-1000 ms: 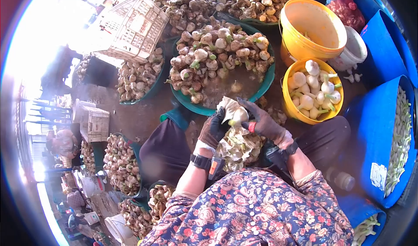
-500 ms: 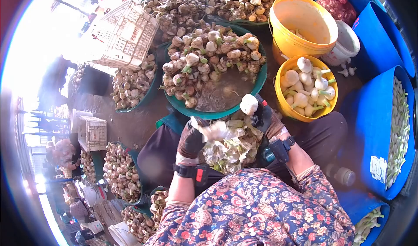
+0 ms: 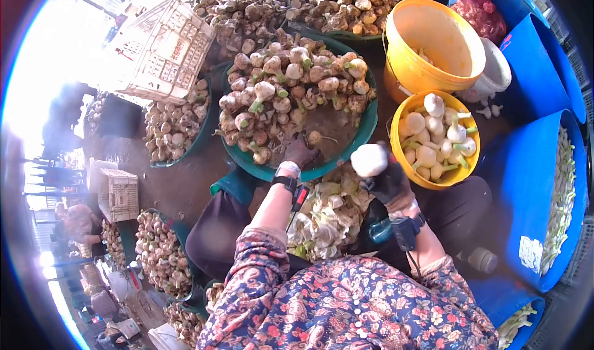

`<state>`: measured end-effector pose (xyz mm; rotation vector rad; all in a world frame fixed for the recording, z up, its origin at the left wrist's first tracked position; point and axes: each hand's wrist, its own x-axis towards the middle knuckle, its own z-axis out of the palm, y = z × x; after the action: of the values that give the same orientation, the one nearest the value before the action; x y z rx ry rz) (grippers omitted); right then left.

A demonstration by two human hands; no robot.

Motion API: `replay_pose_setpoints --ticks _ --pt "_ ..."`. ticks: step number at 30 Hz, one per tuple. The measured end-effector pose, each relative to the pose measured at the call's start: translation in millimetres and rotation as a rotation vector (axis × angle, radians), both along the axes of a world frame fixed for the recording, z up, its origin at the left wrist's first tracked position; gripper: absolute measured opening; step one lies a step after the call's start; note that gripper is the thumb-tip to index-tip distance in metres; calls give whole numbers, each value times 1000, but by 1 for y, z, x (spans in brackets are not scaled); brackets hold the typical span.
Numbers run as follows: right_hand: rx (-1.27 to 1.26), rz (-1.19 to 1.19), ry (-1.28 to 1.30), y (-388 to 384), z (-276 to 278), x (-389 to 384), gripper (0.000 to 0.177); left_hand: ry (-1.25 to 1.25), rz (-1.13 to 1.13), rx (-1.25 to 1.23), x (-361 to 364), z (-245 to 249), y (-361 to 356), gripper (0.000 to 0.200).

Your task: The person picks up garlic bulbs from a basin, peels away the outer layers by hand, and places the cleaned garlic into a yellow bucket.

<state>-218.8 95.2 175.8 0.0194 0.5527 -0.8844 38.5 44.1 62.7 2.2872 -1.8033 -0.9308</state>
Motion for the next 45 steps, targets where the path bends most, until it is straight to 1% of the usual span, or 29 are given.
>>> replay_pose_setpoints --ticks 2,3,4,5,6,8,9,11,12,14,15,16,20,21,22,23,25,26,27,28,30,31,34,37,40,42,43,44,45 --pt "-384 92 193 -6 -7 -18 59 -72 29 -54 -10 -33 -18 92" --pt "-565 105 293 -9 -10 -28 69 -7 16 -70 -11 -47 -24 90" --pt "-282 59 -307 -15 12 -28 78 57 3 -86 -14 -56 -28 87" --pt "-213 113 -154 -21 12 -27 83 123 -10 -101 -17 -65 -33 85" --pt "-148 123 55 -21 0 -21 82 201 -12 -71 -19 -74 -35 80" --pt "-180 171 540 -13 -19 -6 73 346 -7 1 -18 -78 -29 71" --pt "-59 197 648 -13 -38 -1 57 609 118 73 -21 -75 -21 67" --pt "-151 211 858 -9 -38 17 47 1115 380 217 -35 -18 2 59" --pt "-199 222 965 -7 -37 23 42 1173 334 277 -40 6 16 50" --pt "-315 235 1018 -2 -45 27 37 1096 147 196 -48 52 41 47" --pt "-389 233 1055 0 -40 30 37 1133 112 142 -53 64 51 44" --pt "-466 230 1091 3 -34 32 36 1109 135 181 -53 73 57 44" --pt "-702 410 867 5 -8 19 36 958 245 309 -51 103 68 49" --pt "-767 462 890 5 -1 19 37 938 286 344 -50 114 69 50" --pt "-711 464 857 6 -3 20 36 919 330 379 -50 125 71 51" --pt "-651 468 825 8 -7 21 36 1022 341 336 -49 116 75 54" --pt "-553 424 762 12 -6 24 33 938 386 126 -49 123 84 49" --pt "-561 428 768 13 -2 23 33 891 403 23 -49 126 87 47" --pt "-568 430 775 13 3 22 34 885 467 -176 -52 126 90 34" --pt "-573 433 782 14 5 21 34 879 449 -236 -53 128 93 32" --pt "-602 405 845 17 6 22 33 867 423 -356 -54 132 101 32" --pt "-619 393 875 18 5 23 32 804 354 -404 -54 129 104 36" --pt "-863 358 1094 21 2 28 32 709 227 -514 -58 125 105 39" --pt "-924 335 1159 23 5 25 31 590 181 -488 -60 130 106 40" --pt "-1002 264 1139 25 8 22 31 493 159 -451 -66 148 108 38" --pt "-995 295 1151 26 2 22 32 415 150 -460 -67 152 109 35" --pt "-990 310 1157 27 2 23 32 371 144 -474 -66 151 109 34" --pt "-897 343 1070 28 2 23 33 329 137 -488 -66 149 108 32" --pt "-806 375 984 28 4 22 33 412 181 -449 -64 147 107 31"
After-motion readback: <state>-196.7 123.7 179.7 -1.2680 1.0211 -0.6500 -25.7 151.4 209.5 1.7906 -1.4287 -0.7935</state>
